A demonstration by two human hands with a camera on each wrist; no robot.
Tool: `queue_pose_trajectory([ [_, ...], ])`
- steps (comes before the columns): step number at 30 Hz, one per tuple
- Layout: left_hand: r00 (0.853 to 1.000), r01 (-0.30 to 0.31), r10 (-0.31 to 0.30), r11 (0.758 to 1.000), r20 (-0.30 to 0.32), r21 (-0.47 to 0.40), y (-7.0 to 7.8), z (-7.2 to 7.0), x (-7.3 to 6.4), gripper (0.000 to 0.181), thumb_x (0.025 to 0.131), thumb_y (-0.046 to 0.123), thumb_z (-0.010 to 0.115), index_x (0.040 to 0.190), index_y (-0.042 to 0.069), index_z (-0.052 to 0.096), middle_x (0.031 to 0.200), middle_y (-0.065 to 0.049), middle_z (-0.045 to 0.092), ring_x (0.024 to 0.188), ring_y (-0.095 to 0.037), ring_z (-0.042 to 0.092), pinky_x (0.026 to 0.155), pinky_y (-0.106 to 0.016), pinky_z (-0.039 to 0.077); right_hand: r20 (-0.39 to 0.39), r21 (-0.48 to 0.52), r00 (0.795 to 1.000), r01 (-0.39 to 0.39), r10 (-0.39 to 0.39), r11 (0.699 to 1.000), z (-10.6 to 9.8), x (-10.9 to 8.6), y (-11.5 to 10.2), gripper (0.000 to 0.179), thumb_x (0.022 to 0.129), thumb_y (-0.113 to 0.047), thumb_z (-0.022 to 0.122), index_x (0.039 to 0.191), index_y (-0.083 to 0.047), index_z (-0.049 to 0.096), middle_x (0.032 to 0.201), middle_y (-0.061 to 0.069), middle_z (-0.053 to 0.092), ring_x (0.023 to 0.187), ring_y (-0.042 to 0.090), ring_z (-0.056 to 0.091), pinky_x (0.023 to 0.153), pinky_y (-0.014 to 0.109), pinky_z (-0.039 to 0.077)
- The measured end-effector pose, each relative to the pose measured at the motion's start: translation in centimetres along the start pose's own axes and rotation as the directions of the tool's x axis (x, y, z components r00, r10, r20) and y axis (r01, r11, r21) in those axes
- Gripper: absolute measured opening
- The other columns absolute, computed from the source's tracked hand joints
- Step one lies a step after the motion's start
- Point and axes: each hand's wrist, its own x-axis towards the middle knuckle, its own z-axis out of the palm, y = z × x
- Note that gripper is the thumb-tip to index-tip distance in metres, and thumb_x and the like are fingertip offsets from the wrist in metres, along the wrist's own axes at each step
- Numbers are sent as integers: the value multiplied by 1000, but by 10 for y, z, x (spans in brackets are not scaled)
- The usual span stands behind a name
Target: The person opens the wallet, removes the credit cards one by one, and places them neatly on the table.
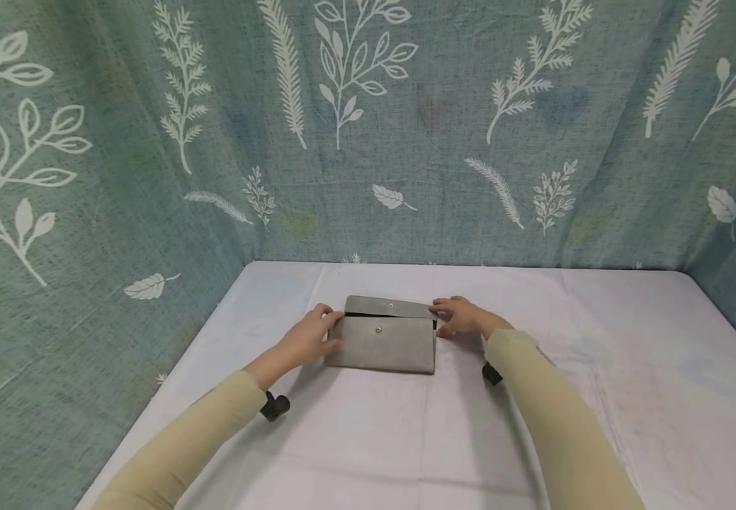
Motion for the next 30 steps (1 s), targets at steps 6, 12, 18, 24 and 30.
queue_pose_trajectory([
  [6, 994, -38, 30, 997, -104, -75, -2, -9, -5, 35, 87, 26, 63, 116, 7, 59, 103, -8, 53, 89, -21, 56, 76, -36, 47, -1, -4, 1000, 2, -2, 1000, 0, 1, 2, 62, 87, -21, 62, 140, -1, 35, 149, 20, 19, 135, 46, 1, 105, 62, 12],
  [12, 997, -10, 0, 991, -80, -131, -1, -18, -8, 25, 89, 34, 58, 102, 12, 63, 95, -2, 55, 73, -14, 52, 64, -30, 44, 6, 11, 1000, 10, -10, 1000, -1, -1, 2, 63, 87, -20, 62, 139, 0, 35, 149, 20, 19, 135, 47, 1, 105, 62, 11],
  [18, 998, 11, -21, 989, -66, -149, 3, -24, -9, 18, 87, 34, 60, 87, 16, 63, 89, 2, 55, 73, -11, 51, 64, -28, 43, 5, 10, 1000, 14, -14, 1000, -1, -1, 2, 64, 86, -19, 64, 139, 1, 35, 149, 21, 19, 134, 48, 1, 105, 62, 11],
  [24, 998, -15, 4, 985, -65, -172, 4, -27, -15, 15, 86, 30, 63, 80, 17, 62, 82, 4, 56, 68, -10, 50, 61, -27, 43, -10, -2, 1000, 7, -7, 1000, 0, 0, 1, 65, 85, -23, 65, 139, 0, 36, 148, 21, 20, 134, 48, 2, 104, 63, 11],
  [30, 998, -68, 61, 968, -33, -242, 2, -28, -24, 14, 86, 27, 63, 77, 16, 62, 75, 6, 56, 60, -8, 46, 54, -23, 40, -11, -5, 1000, -28, 28, 1000, 1, 3, 1, 65, 85, -24, 64, 140, -3, 36, 149, 18, 20, 135, 46, 2, 104, 64, 10],
])
